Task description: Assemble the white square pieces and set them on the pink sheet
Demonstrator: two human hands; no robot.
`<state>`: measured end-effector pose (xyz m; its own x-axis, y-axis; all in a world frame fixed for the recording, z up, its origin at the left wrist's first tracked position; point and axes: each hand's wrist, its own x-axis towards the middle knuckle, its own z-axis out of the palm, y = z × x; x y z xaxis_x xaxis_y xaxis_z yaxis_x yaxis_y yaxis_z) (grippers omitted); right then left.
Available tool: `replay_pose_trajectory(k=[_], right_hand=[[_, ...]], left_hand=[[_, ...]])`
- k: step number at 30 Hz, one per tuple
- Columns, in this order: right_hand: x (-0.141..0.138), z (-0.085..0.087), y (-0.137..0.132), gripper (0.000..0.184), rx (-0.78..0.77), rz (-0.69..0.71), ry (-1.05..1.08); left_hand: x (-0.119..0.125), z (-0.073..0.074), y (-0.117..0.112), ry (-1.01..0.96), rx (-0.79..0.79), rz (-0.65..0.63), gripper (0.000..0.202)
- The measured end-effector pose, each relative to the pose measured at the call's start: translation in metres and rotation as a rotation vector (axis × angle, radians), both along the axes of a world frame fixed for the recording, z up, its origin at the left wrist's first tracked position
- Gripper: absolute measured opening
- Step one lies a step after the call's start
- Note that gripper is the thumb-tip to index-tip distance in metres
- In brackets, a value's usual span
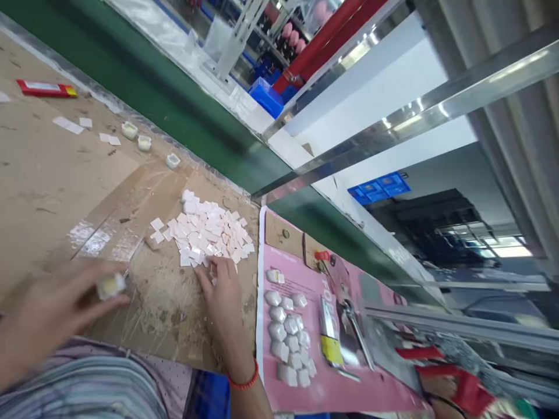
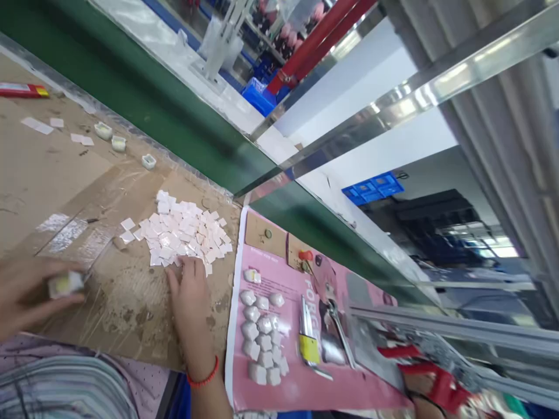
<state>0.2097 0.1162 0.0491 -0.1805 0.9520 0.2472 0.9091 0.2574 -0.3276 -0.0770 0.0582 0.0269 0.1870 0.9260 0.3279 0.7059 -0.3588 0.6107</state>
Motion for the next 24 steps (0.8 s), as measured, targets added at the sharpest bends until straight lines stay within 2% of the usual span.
replay_pose_trajectory(k=[1,3,5,7,13,15,17,20,24], right_hand=[[0.000,-0.002,0.002,0.030,0.001,-0.008,-0.012],[0.000,-0.006,0.005,0.036,0.008,-0.001,-0.040],[0.001,-0.008,0.004,0.036,0.026,0.025,-0.072],[0.002,-0.011,-0.004,0.031,0.057,0.047,-0.098],[0.004,-0.011,-0.039,0.029,0.158,0.087,-0.082],[0.006,-0.010,-0.038,0.025,0.167,0.061,-0.049],[0.007,-0.008,-0.032,0.030,0.156,0.061,-0.056],[0.009,-0.008,-0.024,0.027,0.170,0.136,-0.155],[0.010,-0.007,-0.027,0.022,0.207,0.211,-0.288]], left_hand=[[0.025,0.003,-0.002,0.067,0.015,-0.105,0.029],[0.066,0.008,0.000,0.134,0.141,-0.162,0.029],[0.091,0.009,0.006,0.163,0.157,-0.160,0.030],[0.101,0.006,0.010,0.190,0.127,-0.163,0.029],[0.092,0.000,0.001,0.208,-0.022,-0.187,0.033],[0.087,0.001,-0.002,0.170,-0.036,-0.207,0.032],[0.084,0.003,-0.003,0.133,-0.037,-0.219,0.033],[0.082,0.005,-0.003,0.095,-0.042,-0.215,0.030],[0.083,0.008,-0.003,0.077,-0.060,-0.219,0.027]])
